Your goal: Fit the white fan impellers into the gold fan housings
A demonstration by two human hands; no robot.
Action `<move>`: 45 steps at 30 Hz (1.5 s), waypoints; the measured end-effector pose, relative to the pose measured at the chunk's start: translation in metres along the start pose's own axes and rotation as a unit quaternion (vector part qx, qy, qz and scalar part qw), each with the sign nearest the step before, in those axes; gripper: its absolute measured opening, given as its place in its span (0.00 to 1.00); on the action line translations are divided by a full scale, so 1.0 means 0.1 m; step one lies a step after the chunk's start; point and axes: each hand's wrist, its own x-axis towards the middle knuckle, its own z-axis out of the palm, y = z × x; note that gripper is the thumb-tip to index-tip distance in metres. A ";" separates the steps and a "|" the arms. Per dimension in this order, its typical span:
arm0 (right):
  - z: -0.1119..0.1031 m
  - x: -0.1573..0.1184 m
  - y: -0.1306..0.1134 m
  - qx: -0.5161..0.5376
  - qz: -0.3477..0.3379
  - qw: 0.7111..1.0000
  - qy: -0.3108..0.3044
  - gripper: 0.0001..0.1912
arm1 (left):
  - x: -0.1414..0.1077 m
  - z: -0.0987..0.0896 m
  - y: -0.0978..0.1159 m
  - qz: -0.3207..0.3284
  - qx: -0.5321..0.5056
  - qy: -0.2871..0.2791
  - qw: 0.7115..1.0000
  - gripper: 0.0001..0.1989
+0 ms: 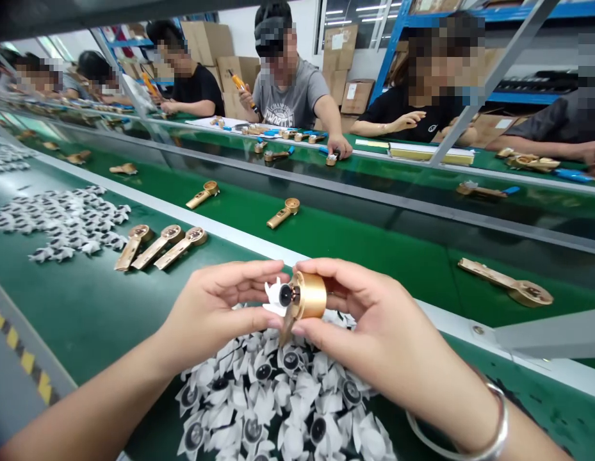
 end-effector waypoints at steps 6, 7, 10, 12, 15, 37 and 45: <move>-0.06 0.00 0.02 -0.143 -0.071 0.987 -0.002 0.25 | 0.03 -0.03 0.00 0.144 0.149 -0.001 0.978 0.22; -0.07 0.00 0.03 -0.176 -0.095 0.980 -0.003 0.25 | 0.04 -0.04 0.00 0.167 0.172 -0.003 0.971 0.22; -0.07 -0.04 0.06 -0.260 -0.177 0.949 -0.006 0.25 | 0.05 -0.05 0.00 0.212 0.217 -0.017 0.953 0.21; -0.05 -0.10 0.08 -0.306 -0.227 0.925 -0.007 0.26 | 0.04 -0.05 0.00 0.219 0.225 -0.023 0.949 0.21; 0.00 -0.20 0.09 -0.373 -0.274 0.887 -0.001 0.24 | 0.02 -0.01 -0.01 0.176 0.205 -0.039 0.962 0.20; -1.15 -0.36 0.67 -0.419 0.134 0.897 -0.034 0.13 | 0.34 -0.58 -0.26 -0.200 0.478 -0.221 0.826 0.22; -1.06 -1.11 0.88 -0.395 -0.010 0.909 -0.131 0.11 | 0.30 -0.44 -0.36 -0.140 0.528 -0.170 0.820 0.21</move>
